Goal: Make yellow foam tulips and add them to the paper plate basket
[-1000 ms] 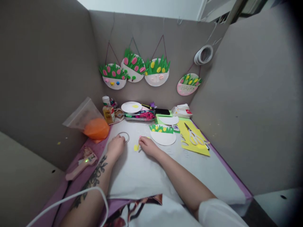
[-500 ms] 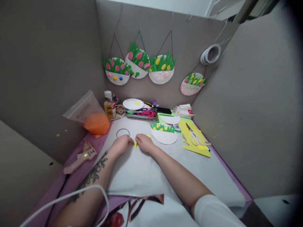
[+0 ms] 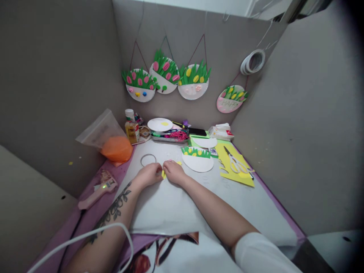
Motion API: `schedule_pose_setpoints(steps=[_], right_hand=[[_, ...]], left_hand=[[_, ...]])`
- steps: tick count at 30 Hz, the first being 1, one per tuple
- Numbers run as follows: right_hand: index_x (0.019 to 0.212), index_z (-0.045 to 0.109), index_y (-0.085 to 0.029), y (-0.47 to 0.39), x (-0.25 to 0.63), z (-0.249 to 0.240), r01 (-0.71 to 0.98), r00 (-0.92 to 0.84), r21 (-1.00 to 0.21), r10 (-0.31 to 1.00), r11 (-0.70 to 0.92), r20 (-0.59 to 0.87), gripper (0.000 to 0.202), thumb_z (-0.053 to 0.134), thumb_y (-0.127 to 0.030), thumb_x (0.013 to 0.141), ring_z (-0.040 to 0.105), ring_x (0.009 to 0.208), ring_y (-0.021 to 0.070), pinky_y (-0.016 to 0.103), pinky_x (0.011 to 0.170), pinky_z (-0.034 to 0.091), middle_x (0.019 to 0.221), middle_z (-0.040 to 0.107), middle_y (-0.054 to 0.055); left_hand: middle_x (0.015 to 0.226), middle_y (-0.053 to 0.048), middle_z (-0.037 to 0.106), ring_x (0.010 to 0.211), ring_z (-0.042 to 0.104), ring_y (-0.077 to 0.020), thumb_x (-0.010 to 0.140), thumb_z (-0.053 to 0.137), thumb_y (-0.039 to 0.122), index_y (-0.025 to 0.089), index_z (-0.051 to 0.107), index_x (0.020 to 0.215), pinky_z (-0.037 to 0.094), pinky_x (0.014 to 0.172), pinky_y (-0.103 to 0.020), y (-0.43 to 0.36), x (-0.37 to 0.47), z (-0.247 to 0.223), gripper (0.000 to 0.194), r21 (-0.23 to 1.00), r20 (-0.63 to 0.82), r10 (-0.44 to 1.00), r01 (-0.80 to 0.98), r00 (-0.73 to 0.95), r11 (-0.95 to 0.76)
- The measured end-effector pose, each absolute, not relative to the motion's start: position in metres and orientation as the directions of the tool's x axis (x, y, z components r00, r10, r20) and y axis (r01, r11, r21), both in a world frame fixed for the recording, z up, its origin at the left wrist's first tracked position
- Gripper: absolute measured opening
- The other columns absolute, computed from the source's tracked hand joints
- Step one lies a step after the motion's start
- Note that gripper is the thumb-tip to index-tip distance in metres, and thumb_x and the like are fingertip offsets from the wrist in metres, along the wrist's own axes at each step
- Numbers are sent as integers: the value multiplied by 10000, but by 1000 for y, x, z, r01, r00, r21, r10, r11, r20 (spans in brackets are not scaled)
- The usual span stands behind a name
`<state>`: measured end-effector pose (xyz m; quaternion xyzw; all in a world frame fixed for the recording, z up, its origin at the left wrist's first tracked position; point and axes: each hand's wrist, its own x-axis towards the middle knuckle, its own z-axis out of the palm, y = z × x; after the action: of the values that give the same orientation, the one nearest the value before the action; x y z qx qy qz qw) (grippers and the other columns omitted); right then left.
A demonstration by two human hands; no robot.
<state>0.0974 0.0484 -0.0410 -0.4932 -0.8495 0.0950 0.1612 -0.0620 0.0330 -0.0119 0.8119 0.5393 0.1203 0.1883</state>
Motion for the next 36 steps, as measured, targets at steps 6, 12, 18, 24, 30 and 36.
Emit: schedule_pose_setpoints(steps=[6, 12, 18, 24, 30, 36], right_hand=[[858, 552, -194, 46, 97, -40, 805, -469, -312, 864, 504, 183, 163, 391, -203, 880, 477, 857, 196, 309, 804, 317, 860, 594, 54], [849, 550, -194, 45, 97, -41, 802, -479, -296, 855, 519, 200, 173, 381, -211, 884, 470, 860, 198, 317, 820, 316, 867, 589, 57], [843, 551, -185, 44, 97, -41, 799, -488, -280, 846, 532, 213, 163, 392, -197, 875, 470, 853, 198, 326, 837, 315, 860, 585, 62], [843, 560, -188, 46, 96, -42, 800, -471, -309, 857, 514, 208, 149, 413, -191, 863, 473, 870, 196, 320, 834, 326, 860, 584, 60], [892, 574, -164, 47, 112, -42, 663, -419, -568, 870, 488, 260, 218, 395, -61, 822, 506, 865, 145, 262, 794, 364, 907, 591, 47], [915, 598, -165, 35, 111, -37, 734, -475, -432, 851, 524, 227, 155, 554, -227, 780, 459, 918, 195, 297, 814, 345, 921, 568, 66]], left_hand=[[864, -63, 645, 781, 593, -201, 636, 585, 269, 190, 581, 910, 404, 641, -258, 31, -60, -13, 285, 405, -22, 935, 858, 353, -315], [892, -71, 647, 837, 592, -214, 656, 569, 265, 192, 586, 900, 414, 697, -271, 31, -59, -13, 255, 406, -20, 929, 852, 371, -331], [895, -78, 643, 847, 586, -214, 675, 551, 261, 187, 594, 889, 412, 720, -277, 29, -60, -11, 230, 413, 2, 916, 833, 402, -367], [860, -74, 634, 802, 587, -208, 699, 537, 265, 182, 577, 889, 403, 657, -274, 29, -56, -12, 211, 373, -35, 950, 886, 310, -275], [873, -65, 631, 797, 585, -201, 695, 549, 265, 194, 563, 915, 384, 623, -263, 28, -54, -12, 231, 349, -48, 958, 903, 283, -250], [850, -69, 635, 779, 585, -201, 706, 538, 283, 194, 567, 899, 391, 630, -266, 28, -53, -12, 214, 335, -27, 947, 896, 320, -293]])
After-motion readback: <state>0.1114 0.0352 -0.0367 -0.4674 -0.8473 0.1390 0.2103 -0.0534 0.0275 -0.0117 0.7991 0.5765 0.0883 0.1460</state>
